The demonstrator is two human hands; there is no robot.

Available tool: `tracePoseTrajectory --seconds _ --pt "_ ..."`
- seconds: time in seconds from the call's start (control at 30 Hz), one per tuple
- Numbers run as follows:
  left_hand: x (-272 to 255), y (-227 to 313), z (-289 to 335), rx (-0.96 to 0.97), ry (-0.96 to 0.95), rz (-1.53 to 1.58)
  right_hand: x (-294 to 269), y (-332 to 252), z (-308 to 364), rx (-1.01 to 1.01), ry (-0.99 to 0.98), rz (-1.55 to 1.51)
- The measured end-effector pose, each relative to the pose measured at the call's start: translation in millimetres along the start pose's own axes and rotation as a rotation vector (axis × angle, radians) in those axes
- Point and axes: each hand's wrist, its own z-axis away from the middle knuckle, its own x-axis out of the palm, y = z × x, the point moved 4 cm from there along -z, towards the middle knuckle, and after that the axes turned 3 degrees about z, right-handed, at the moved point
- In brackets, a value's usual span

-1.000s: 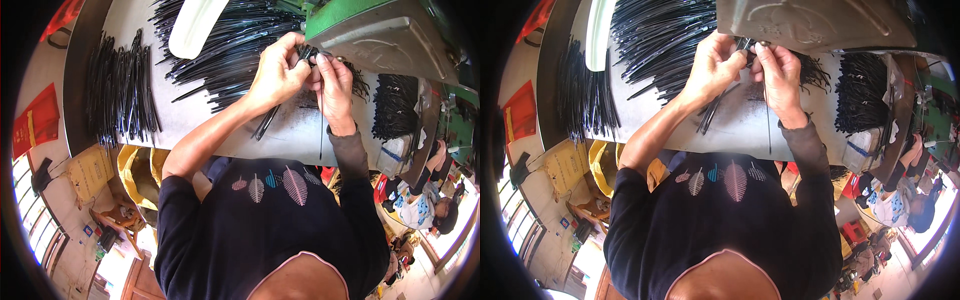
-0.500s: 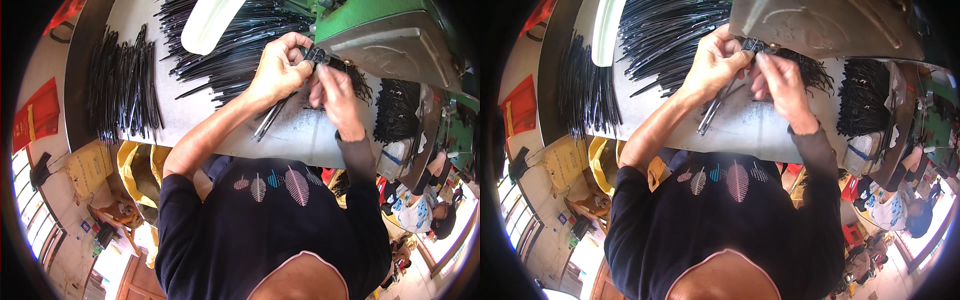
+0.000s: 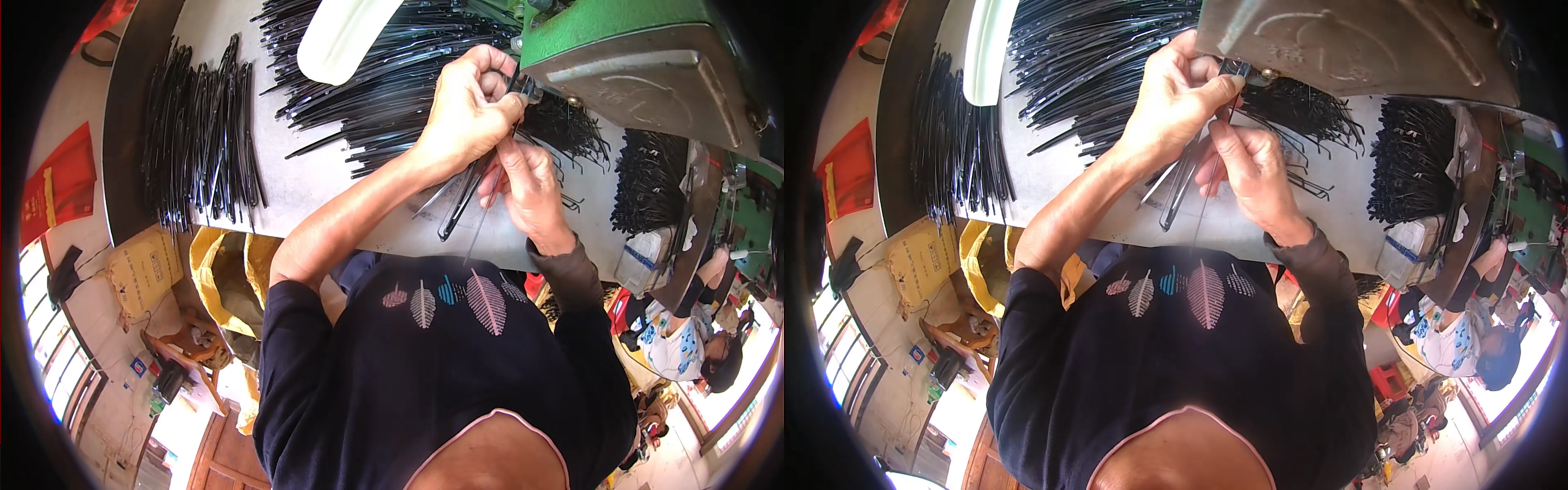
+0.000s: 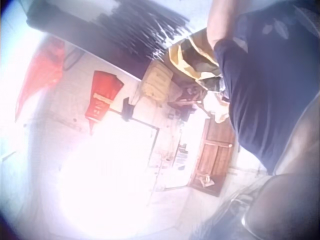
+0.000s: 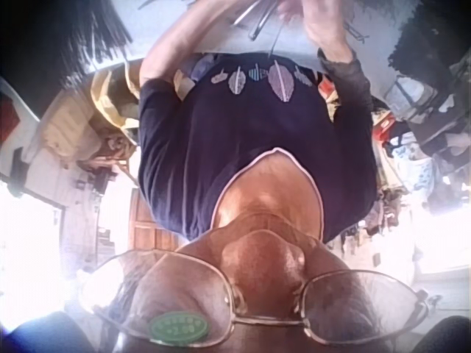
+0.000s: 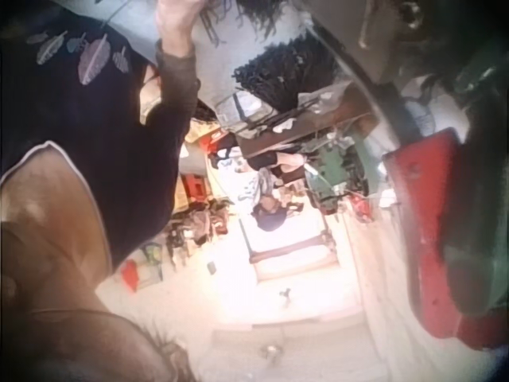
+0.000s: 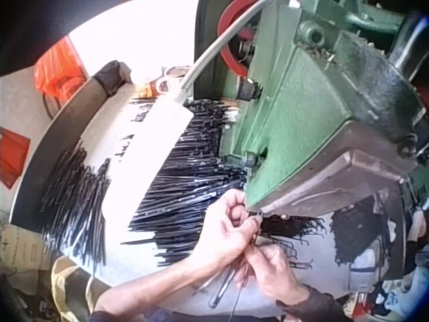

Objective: The person assembles umbrella frame ribs by repeatedly picking up rods and linkage pieces, fitting them together, and inserting them into a machine to fasten them.

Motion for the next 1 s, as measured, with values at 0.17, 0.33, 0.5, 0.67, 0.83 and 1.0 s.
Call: tracePoseTrajectory --seconds 0.17,0.33,0.5,0.67,0.83,1.0 --pt "4 5 -8 -0.024 0.021 0.098 -4 -8 -9 -0.010 0.033 -0.023" --pt "3 2 -7 -0.003 0.031 0.050 -5 -6 -10 0.002 0.024 -0.003" --pt "4 5 -7 -0.002 0.053 0.057 -7 -7 -12 -0.014 0.057 0.004" --pt "3 2 -4 0.001 0.047 0.032 -7 -6 -10 -0.023 0.076 0.090" --pt "5 1 -3 -0.006 0.083 0.018 -6 -5 -9 -0.029 0.057 0.063" --pt "9 -5 -8 -0.011 0.146 0.153 -5 -1 -1 0.066 0.052 -0.101"
